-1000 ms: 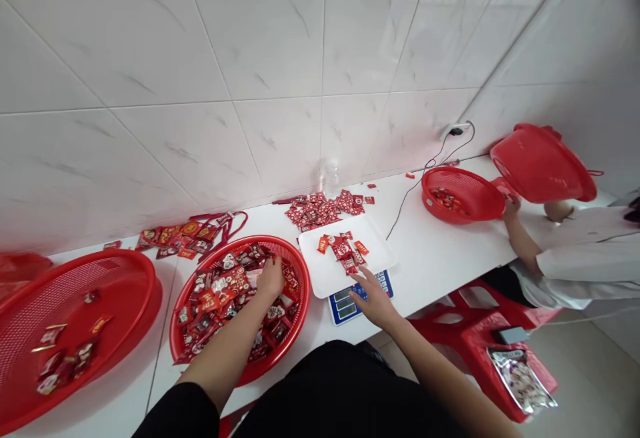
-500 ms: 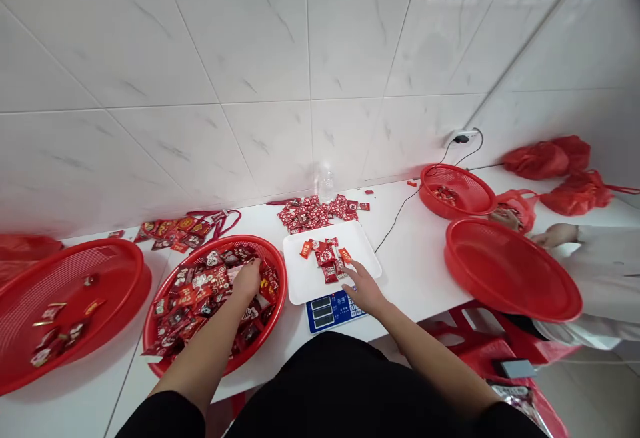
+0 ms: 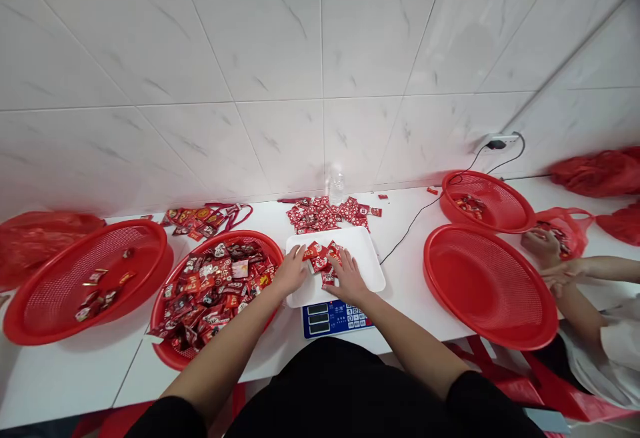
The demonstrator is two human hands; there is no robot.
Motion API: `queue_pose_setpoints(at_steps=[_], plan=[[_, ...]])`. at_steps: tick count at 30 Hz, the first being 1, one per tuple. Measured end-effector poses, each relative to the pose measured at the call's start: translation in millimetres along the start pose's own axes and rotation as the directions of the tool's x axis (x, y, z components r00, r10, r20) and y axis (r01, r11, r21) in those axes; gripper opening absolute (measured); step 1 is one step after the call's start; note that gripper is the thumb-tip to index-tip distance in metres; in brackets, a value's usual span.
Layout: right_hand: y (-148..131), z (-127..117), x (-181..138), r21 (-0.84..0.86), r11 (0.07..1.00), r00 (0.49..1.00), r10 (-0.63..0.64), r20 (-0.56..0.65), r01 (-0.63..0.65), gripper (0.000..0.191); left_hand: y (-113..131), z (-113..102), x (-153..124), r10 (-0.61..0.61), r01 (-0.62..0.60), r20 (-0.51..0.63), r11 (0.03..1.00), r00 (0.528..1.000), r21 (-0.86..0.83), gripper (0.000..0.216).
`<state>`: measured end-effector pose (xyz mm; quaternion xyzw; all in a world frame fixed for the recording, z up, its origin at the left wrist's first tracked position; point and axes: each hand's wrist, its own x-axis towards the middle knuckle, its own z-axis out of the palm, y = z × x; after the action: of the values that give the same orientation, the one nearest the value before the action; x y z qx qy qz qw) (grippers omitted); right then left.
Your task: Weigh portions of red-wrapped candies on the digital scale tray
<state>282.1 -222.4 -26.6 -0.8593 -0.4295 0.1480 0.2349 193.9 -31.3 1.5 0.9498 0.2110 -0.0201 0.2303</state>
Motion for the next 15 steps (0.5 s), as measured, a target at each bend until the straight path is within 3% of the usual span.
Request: queue_pose_setpoints(at_steps=[3, 7, 11, 15], plan=[[-6, 1, 17, -0.089, 0.996, 0.997, -0.012, 0.077, 0.019, 0.099, 17, 14, 18, 0.035, -0.031, 0.093, 0.998, 0.995, -0.049, 0.068], [-12, 6, 34, -0.137, 0.991, 0.993, 0.001, 0.118, 0.015, 0.097, 20, 20, 26, 0.085, -0.044, 0.144, 0.961, 0.986, -0.272, 0.058], [-15, 13, 35, -0.167, 0.986, 0.999, -0.025, 0.037, 0.031, 0.073, 7, 15, 17, -0.018, 0.105, 0.168, 0.843, 0.986, -0.528, 0.057], [-15, 18, 32, -0.201, 0.978, 0.996, -0.074, -0.05, 0.062, 0.043, -5, 5, -3, -0.027, 0.087, 0.102, 0.755, 0.994, -0.65, 0.044]])
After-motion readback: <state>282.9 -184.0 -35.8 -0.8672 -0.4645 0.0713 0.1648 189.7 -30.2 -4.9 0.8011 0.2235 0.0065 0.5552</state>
